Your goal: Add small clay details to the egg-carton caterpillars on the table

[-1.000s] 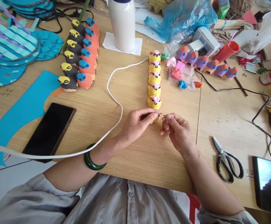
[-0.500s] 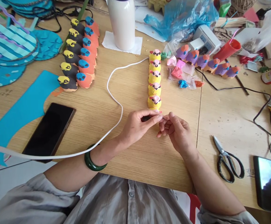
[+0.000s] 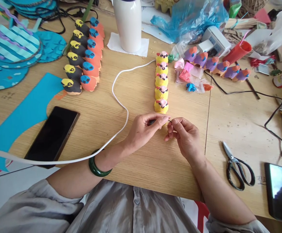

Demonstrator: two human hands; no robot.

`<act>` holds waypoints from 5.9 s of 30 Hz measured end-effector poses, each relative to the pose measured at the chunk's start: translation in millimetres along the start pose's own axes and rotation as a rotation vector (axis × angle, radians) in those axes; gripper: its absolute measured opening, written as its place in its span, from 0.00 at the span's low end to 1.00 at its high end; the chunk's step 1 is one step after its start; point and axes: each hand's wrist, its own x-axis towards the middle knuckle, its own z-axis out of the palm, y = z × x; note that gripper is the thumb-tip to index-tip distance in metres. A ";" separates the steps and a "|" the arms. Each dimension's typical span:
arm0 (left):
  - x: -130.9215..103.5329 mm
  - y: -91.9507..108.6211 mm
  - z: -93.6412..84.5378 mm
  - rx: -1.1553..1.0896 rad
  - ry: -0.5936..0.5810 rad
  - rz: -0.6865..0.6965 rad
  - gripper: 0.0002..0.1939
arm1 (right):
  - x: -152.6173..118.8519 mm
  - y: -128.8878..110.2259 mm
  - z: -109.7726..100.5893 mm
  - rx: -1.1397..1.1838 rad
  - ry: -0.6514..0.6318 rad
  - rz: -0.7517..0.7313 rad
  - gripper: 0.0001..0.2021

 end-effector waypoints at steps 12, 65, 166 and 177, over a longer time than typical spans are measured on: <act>-0.1 -4.6 0.0 0.021 0.008 0.037 0.09 | -0.4 -0.7 0.4 -0.035 -0.015 0.018 0.13; 2.8 -7.8 0.9 -0.205 -0.011 -0.158 0.11 | -0.6 -2.7 0.2 0.051 -0.062 0.091 0.11; -4.3 -8.5 2.8 0.236 0.066 0.249 0.07 | -6.3 4.4 6.5 -0.317 0.121 -0.200 0.15; -1.9 -6.6 1.2 0.063 0.030 0.034 0.08 | -6.4 0.9 7.4 -0.292 0.139 -0.164 0.15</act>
